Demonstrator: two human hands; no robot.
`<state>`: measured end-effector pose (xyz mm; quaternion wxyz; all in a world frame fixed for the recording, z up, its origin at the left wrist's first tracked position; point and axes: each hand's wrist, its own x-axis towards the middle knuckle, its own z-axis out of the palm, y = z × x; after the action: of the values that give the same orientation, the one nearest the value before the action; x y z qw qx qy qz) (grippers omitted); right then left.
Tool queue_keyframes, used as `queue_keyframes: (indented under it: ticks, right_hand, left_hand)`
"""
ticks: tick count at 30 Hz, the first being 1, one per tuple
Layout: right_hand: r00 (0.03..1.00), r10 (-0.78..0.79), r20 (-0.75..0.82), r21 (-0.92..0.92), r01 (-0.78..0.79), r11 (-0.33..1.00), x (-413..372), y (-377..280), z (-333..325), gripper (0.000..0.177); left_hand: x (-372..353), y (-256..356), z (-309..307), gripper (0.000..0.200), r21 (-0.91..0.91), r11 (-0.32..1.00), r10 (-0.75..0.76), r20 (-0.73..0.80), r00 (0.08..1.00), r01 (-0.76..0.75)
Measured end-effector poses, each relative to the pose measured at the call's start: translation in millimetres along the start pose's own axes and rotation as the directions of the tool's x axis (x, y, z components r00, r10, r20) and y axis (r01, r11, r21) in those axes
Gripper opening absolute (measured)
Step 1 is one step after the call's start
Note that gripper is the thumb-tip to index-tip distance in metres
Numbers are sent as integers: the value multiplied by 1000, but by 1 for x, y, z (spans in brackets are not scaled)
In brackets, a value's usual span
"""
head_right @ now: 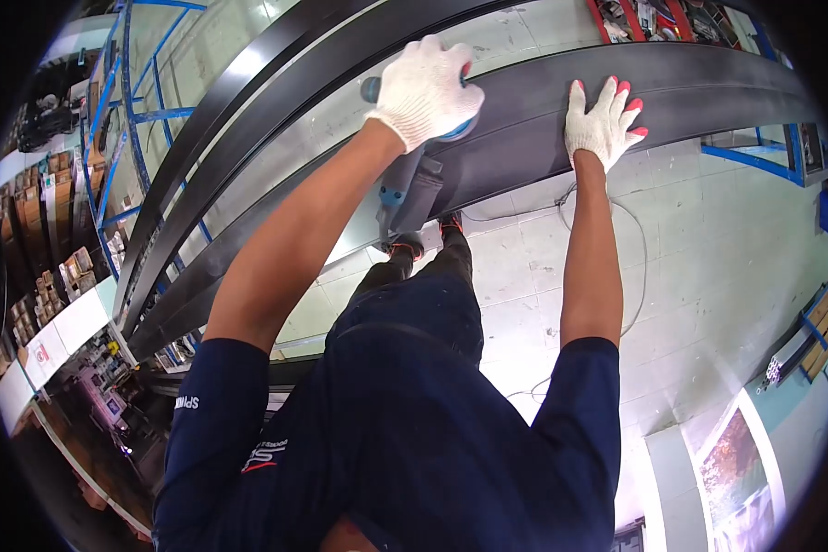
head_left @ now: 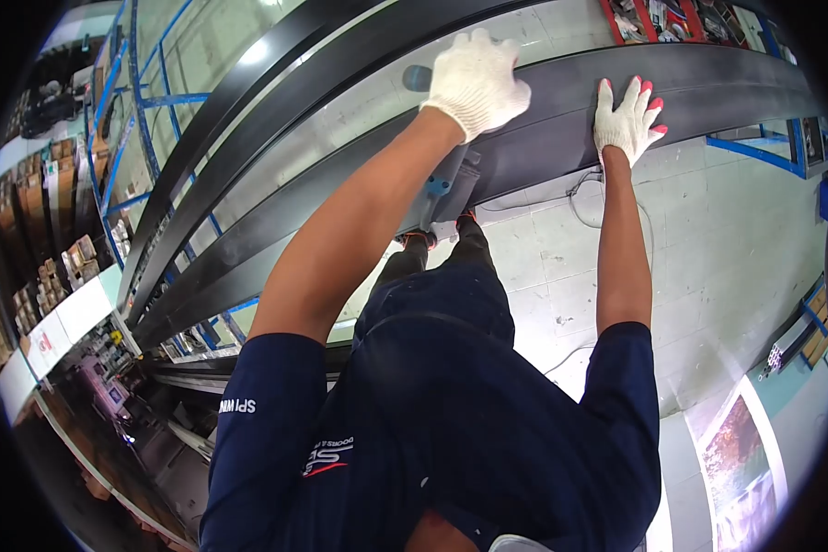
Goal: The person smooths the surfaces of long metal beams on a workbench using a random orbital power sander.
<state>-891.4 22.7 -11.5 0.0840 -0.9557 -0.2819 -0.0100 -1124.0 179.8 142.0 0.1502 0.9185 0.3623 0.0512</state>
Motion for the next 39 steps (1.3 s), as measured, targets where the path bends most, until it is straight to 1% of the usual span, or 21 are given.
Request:
queue_keyframes:
  ticks: [3,7,8,13,16,18,19,22,24,25,26,28,30,31,32,33,34,35,36,38,39]
  right_hand:
    - [1000,-8,10,0,8,1000,5,3,-2,90]
    - [1000,-9,14,11,9,1000,7,11,2,89]
    - [1000,-9,14,8,9,1000,8,13,4,89]
    - [999,-38,-17,-17,38,999,8,13,3,89]
    - [999,-37,-26,-17,37,999,9,10,-2,88]
    - [999,-30,-26,-31,29,999,10,8,-2,87]
    - [999,-38,-24,-27,38,999,10,8,-3,87]
    - [998,-50,-29,-74,48,996,14,12,2,86]
    - [999,-45,-27,-74,43,996,16,12,4,87]
    - [999,-32,-28,-88,29,996,17,12,7,87]
    - [998,-45,-53,-70,41,997,18,15,12,87]
    - [999,-31,-41,-81,28,996,18,14,12,87]
    - [998,-34,-51,-97,29,995,20,13,14,87]
    - [998,-34,-54,-107,28,994,19,14,15,87]
    - [998,-32,-52,-111,26,993,19,14,15,87]
    - [998,-28,-51,-115,22,993,19,13,15,88]
    - [999,-22,-50,-119,15,993,18,14,16,88]
    - [998,-26,-55,-115,20,993,17,15,17,88]
    - [998,-30,-61,-112,23,993,17,16,19,88]
    - [997,-32,-71,-106,24,994,15,20,20,87]
    - [997,-32,-73,-102,24,995,14,20,20,87]
  left_hand:
    - [1,3,0,29,16,996,81,77,994,-82]
    - [-30,-27,-9,27,-11,998,63,59,996,-63]
    - [-43,-39,-13,26,-6,998,61,19,998,-61]
    - [-126,-111,-39,28,5,993,-121,-15,993,121]
    - [-181,-156,-64,27,41,953,-301,-11,954,301]
    - [-222,-195,-76,27,31,916,-398,-52,916,400]
    - [-240,-210,-85,27,42,868,-494,-26,869,495]
    - [-292,-267,-101,28,98,773,-621,-87,779,627]
    - [-321,-308,-108,30,112,685,-716,-85,693,720]
    - [-340,-343,-105,32,130,574,-804,-94,587,808]
    - [-342,-348,-106,33,130,537,-830,-92,550,833]
    - [-335,-335,-110,33,175,549,-816,-99,570,817]
    - [-317,-308,-109,32,191,602,-779,-74,623,775]
    - [-307,-294,-107,29,174,651,-742,-62,668,739]
    - [-293,-277,-104,27,188,668,-728,-36,684,720]
    - [-279,-258,-100,26,200,712,-683,-29,730,674]
    - [-266,-242,-91,24,193,770,-606,-77,791,609]
    - [-252,-226,-84,25,161,814,-554,-70,829,558]
    - [-234,-204,-80,27,157,839,-520,-54,853,521]
    - [-198,-165,-61,25,138,906,-392,-77,917,399]
    - [-179,-146,-51,24,127,932,-336,-47,941,339]
